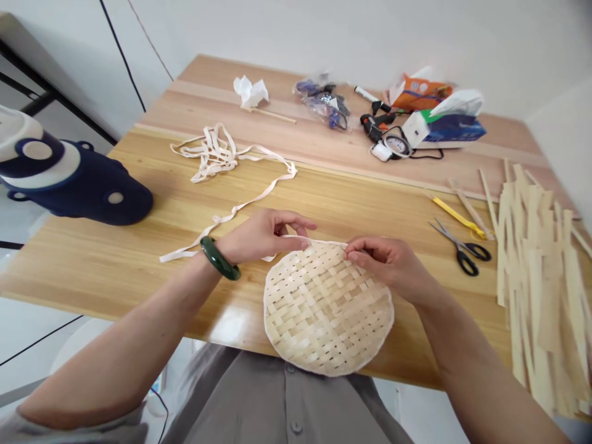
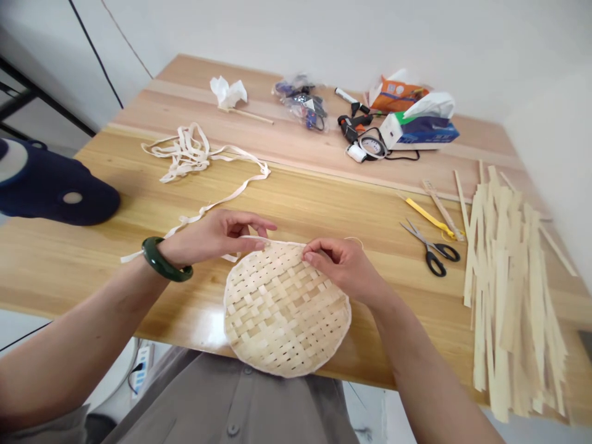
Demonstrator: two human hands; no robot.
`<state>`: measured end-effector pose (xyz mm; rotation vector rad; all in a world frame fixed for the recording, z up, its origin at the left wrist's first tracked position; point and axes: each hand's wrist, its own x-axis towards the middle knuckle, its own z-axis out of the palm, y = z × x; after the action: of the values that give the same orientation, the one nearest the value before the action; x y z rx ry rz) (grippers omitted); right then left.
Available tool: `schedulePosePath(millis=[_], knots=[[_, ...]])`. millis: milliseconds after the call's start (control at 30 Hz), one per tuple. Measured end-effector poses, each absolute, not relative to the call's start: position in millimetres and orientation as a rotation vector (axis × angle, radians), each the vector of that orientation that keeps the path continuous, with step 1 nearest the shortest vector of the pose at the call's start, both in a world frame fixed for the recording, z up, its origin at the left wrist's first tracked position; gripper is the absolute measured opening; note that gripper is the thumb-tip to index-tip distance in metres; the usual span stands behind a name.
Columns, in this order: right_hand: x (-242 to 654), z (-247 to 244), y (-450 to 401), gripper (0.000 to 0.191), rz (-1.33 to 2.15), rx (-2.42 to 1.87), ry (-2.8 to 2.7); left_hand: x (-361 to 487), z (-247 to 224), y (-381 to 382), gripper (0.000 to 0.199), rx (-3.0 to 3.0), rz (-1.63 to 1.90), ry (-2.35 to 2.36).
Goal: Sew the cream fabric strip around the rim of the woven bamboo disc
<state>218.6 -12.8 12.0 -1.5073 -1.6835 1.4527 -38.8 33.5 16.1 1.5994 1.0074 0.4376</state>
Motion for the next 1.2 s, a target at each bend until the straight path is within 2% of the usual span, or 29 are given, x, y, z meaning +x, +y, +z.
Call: schedulePosePath(millis=[133, 267, 733, 933, 1200], knots=[[219, 10, -11, 0.027, 1.456, -1.507, -1.588, -42, 14, 37, 0.026, 1.769, 0.485, 1.033], [220, 5, -11, 0.025, 1.476, -1.477, -1.482, -41, 12, 35, 0.020, 1.927, 0.616, 1.036], [209, -3, -18, 0.021, 1.398, -1.434, -1.487, -50, 10, 21, 0.018, 2.058, 0.750, 0.937], [206, -7, -27, 0.018, 1.274, -1.406, -1.598, -55, 9, 8, 0.020, 2.014, 0.763, 0.956], [203, -5, -34, 0.018, 1.296, -1.417, -1.594, -46, 8, -1, 0.018, 1.781, 0.757, 1.108]])
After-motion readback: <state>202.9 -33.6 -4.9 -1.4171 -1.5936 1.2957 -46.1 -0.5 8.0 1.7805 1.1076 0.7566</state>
